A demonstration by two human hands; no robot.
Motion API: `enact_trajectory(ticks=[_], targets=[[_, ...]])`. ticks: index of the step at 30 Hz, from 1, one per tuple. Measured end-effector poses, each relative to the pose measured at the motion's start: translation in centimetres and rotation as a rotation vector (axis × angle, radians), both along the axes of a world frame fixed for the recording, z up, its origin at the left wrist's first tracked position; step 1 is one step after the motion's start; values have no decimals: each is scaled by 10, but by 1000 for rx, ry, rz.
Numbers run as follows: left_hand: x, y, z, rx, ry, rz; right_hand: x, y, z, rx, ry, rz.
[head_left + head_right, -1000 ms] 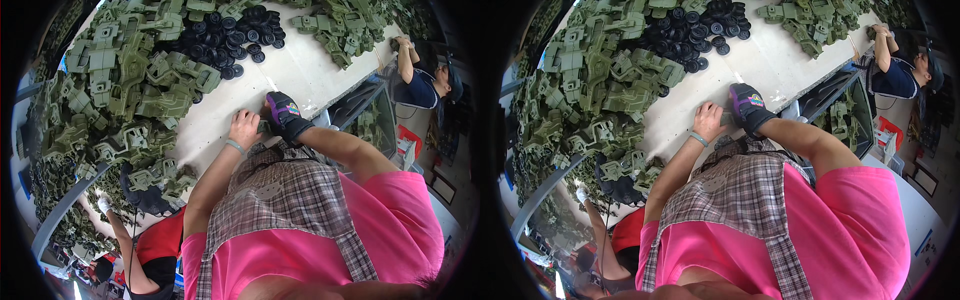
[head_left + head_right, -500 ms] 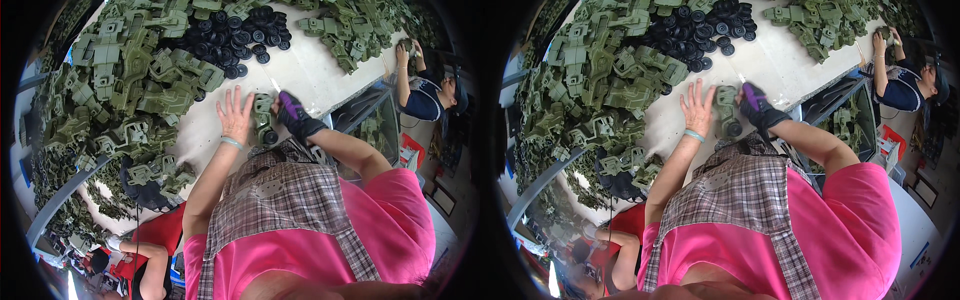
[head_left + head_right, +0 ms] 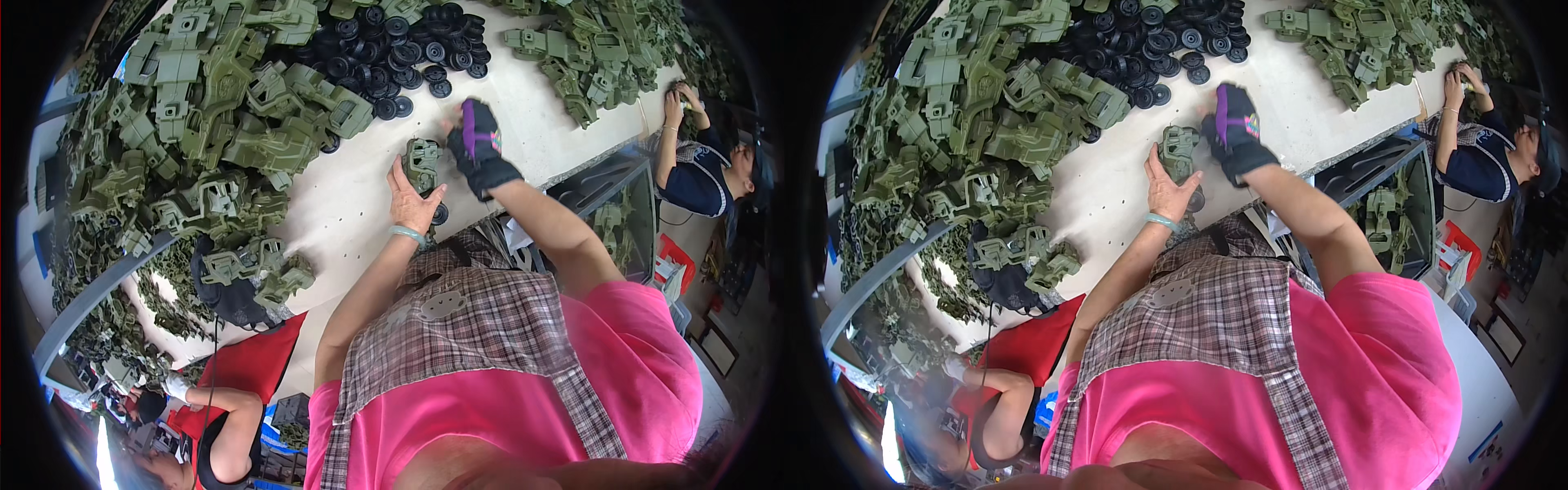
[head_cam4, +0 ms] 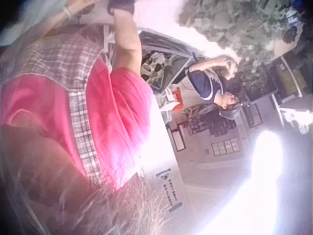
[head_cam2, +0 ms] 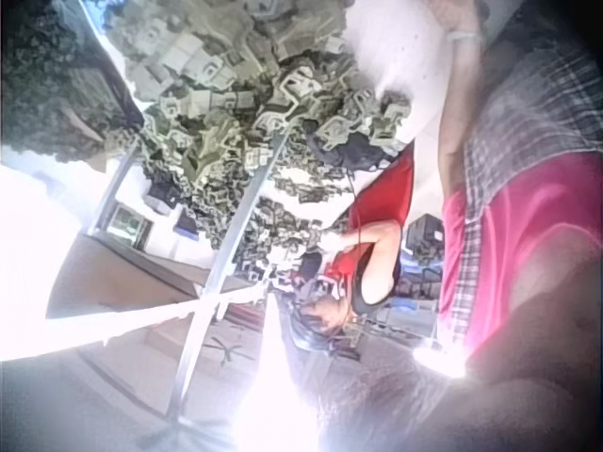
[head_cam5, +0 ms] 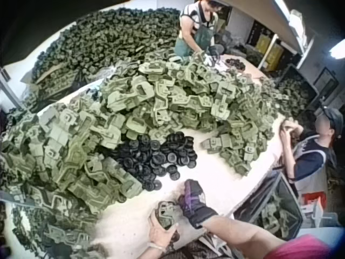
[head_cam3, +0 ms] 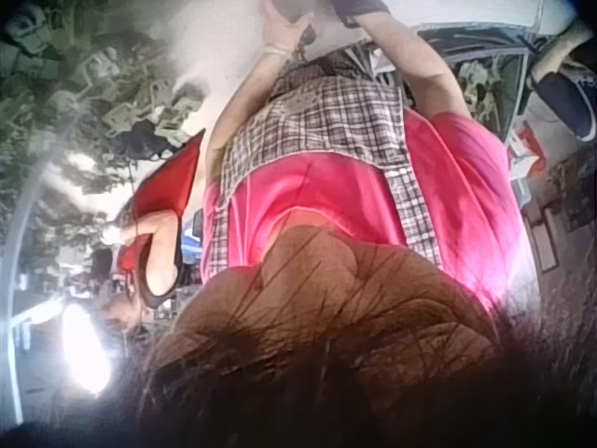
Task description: The person assembles toy vehicles by attaching wheels onto vehicle bodies by hand and placing the completed vehicles into a bin.
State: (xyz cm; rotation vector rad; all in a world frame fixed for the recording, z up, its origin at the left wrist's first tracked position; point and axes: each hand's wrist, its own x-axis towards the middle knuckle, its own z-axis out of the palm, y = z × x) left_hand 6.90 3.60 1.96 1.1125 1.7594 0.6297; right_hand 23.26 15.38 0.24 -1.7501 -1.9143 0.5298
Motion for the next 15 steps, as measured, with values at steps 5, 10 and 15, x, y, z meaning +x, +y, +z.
enact_trajectory(ticks=[5,10,15], targets=[[-1,-5,-10,-54,40,-37,-11,56,11,109,-28,137],[-1,-14,-25,4,-69,24,-3,48,12,46,-29,131],[8,-20,-13,-51,-2,-22,37,-6,30,-303,364,-3]])
